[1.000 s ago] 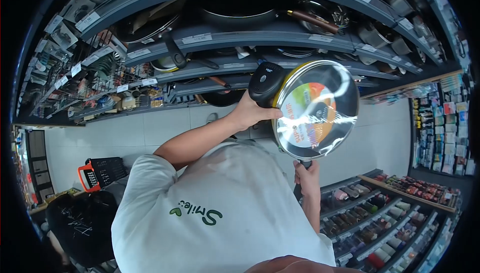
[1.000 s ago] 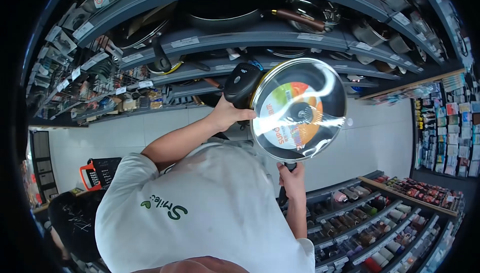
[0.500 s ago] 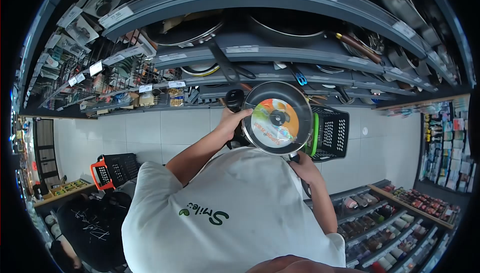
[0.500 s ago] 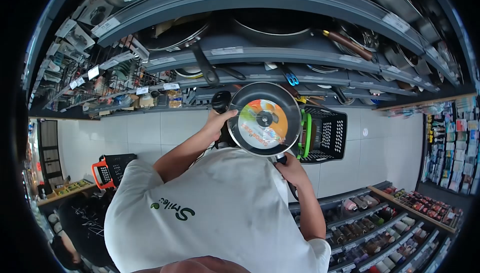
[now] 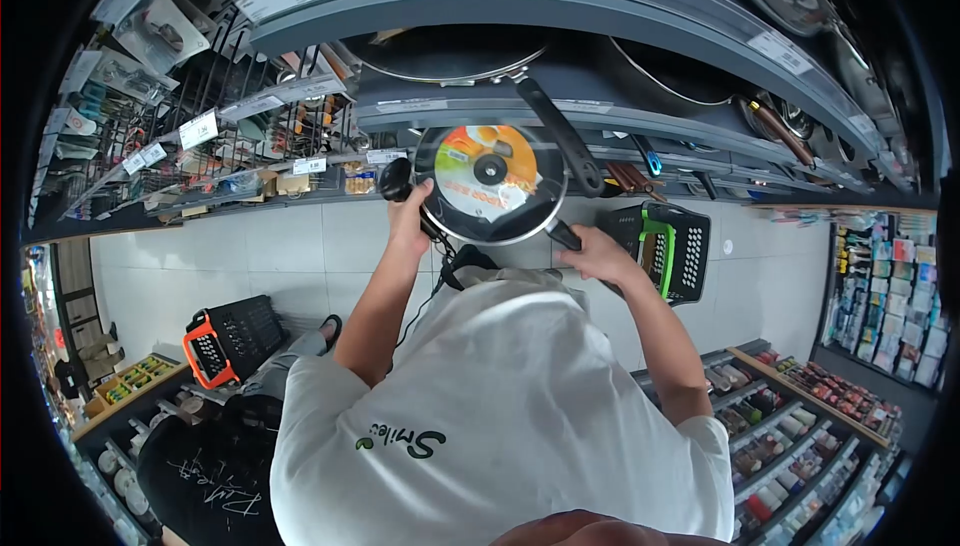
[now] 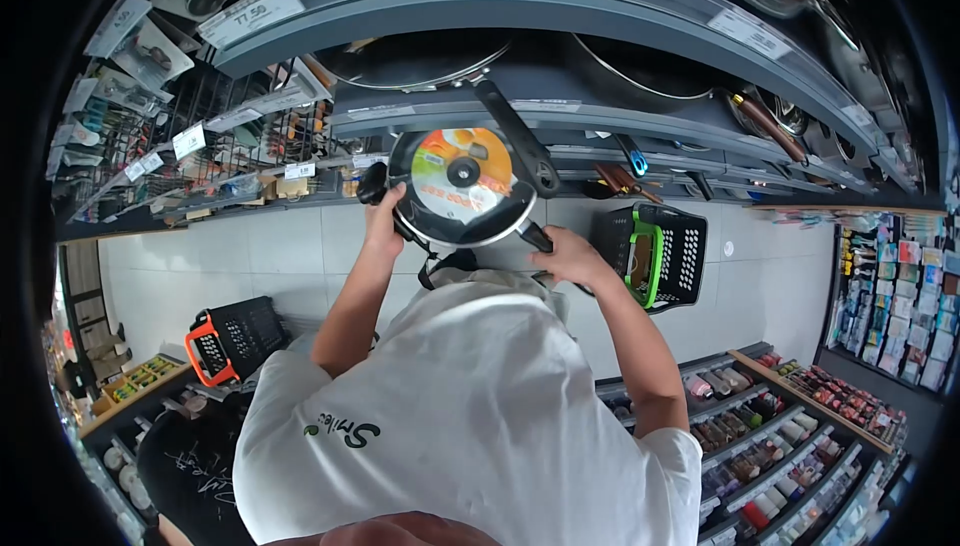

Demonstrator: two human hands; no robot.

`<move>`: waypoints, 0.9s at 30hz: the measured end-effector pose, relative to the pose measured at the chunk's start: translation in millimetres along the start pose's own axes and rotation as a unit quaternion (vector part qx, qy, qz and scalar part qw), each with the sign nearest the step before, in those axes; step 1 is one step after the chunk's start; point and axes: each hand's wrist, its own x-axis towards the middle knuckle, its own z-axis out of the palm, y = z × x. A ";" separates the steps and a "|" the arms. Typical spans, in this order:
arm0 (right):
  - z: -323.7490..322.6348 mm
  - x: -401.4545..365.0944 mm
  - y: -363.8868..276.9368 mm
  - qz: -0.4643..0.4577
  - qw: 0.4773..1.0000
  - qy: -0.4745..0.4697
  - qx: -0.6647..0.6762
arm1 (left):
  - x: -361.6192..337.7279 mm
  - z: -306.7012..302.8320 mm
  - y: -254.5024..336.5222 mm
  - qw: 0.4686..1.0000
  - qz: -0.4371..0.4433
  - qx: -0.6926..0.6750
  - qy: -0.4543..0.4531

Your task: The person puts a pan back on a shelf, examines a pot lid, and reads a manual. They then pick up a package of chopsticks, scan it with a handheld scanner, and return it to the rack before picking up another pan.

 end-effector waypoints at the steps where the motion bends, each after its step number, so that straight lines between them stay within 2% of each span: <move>1: 0.5 6.2 -4.7 0.027 0.997 0.027 -0.061 | 10.5 -7.3 4.4 1.000 -0.012 -0.006 0.000; 3: 3.6 18.2 -18.0 0.052 0.983 0.083 -0.156 | 32.0 -12.4 9.0 1.000 0.000 -0.023 0.020; 4: 5.2 27.6 -20.9 0.055 0.982 0.079 -0.162 | 41.3 -12.2 13.3 0.999 0.006 -0.034 0.029; 6: 7.0 50.1 -25.0 0.005 0.965 0.153 -0.214 | 56.8 -3.6 25.4 0.997 0.032 -0.055 0.031; 8: 3.0 65.7 -49.1 -0.044 0.952 0.175 -0.247 | 76.0 -0.7 35.7 0.997 0.041 -0.055 0.027; 9: 0.4 68.8 -66.1 -0.057 0.952 0.171 -0.249 | 90.9 -2.6 37.4 0.997 0.052 -0.053 0.022; 10: -4.2 92.2 -53.7 -0.083 0.946 0.183 -0.256 | 105.1 -5.1 39.0 0.996 0.064 -0.051 0.018; 12: -9.7 119.8 -55.5 -0.065 0.948 0.177 -0.255 | 127.1 0.1 47.7 0.994 0.095 -0.040 0.026; 14: -11.5 137.3 -66.2 -0.044 0.955 0.167 -0.240 | 143.6 4.2 58.7 0.992 0.095 -0.015 0.085; 18: -10.2 150.0 -91.4 0.011 0.961 0.172 -0.217 | 172.6 -5.3 52.6 0.991 0.096 0.041 0.080; 19: -12.4 155.9 -91.0 -0.025 0.939 0.187 -0.286 | 172.8 -6.2 51.2 0.993 0.088 0.048 0.069; 22: -20.4 171.4 -87.9 -0.067 0.916 0.196 -0.342 | 191.2 -16.4 34.8 0.994 0.091 0.054 0.037; 24: -26.8 186.8 -79.9 -0.061 0.907 0.187 -0.371 | 196.9 -20.5 29.0 0.994 0.090 0.064 0.022; 26: -34.3 198.4 -76.5 0.077 0.946 0.085 -0.302 | 196.4 -18.4 27.6 0.993 0.091 0.073 0.009; 27: -37.4 204.4 -70.8 0.076 0.947 0.083 -0.301 | 195.3 -17.2 26.6 0.994 0.088 0.064 0.015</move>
